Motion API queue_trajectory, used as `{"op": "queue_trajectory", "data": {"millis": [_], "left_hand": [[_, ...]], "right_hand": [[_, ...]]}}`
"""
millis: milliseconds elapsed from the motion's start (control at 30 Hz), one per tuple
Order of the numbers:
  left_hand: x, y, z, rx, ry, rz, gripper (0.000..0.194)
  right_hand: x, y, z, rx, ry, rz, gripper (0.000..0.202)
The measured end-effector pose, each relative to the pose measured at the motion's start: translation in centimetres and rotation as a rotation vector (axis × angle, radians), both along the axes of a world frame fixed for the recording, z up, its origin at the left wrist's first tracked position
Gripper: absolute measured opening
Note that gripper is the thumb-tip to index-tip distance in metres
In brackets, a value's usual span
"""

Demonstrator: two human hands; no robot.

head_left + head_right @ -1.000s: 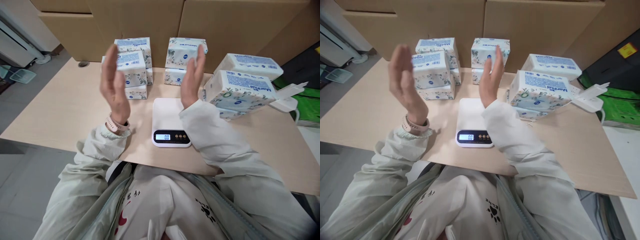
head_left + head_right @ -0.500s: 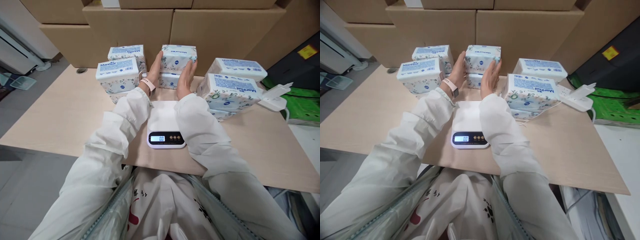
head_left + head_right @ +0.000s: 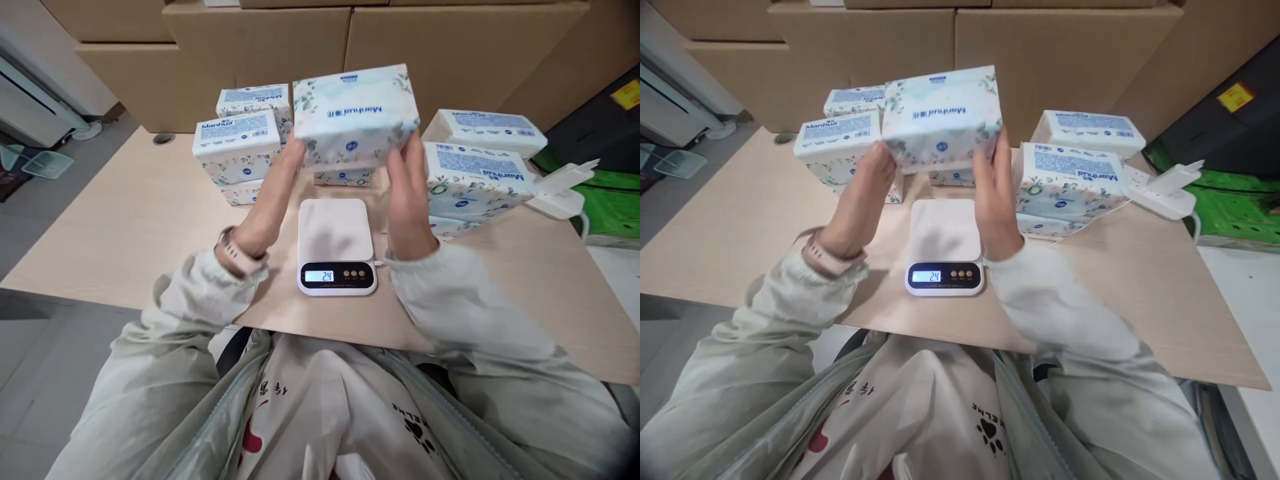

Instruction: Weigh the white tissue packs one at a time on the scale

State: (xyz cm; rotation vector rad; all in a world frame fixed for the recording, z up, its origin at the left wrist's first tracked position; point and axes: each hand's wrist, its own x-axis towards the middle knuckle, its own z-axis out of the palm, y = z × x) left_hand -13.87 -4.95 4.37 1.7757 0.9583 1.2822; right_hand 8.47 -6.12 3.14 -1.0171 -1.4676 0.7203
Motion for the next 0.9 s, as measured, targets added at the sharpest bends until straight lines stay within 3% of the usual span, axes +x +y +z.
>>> {"op": "queue_trajectory", "data": {"millis": [67, 133, 267, 433, 600, 733, 900], "left_hand": [[-0.8, -4.4, 0.7, -0.026, 0.022, -0.094, 0.066], [-1.2, -7.7, 0.5, -0.074, 0.04, -0.109, 0.061], [-1.4, -10.6, -1.6, -0.184, 0.079, -0.112, 0.061], [-2.2, -10.9, -4.7, -0.186, 0.135, -0.08, 0.062], [-3.1, -10.3, -7.4, -0.01, 0.112, 0.044, 0.063], [-3.1, -9.4, -7.8, 0.016, -0.041, 0.156, 0.056], [-3.2, -9.3, -7.2, -0.023, -0.093, 0.186, 0.053]], "right_hand": [[1.0, -4.8, 0.2, -0.049, -0.066, 0.056, 0.063], [1.9, -8.3, -1.0, -0.122, -0.082, 0.069, 0.065], [3.0, -11.1, -4.7, -0.227, -0.083, 0.056, 0.069], [3.1, -11.0, -7.1, -0.216, -0.13, 0.09, 0.067], [3.6, -10.9, -8.3, -0.089, -0.031, -0.059, 0.059], [4.4, -10.8, -8.3, -0.042, 0.07, -0.161, 0.049], [4.6, -11.0, -7.4, -0.063, 0.109, -0.184, 0.041]]}}
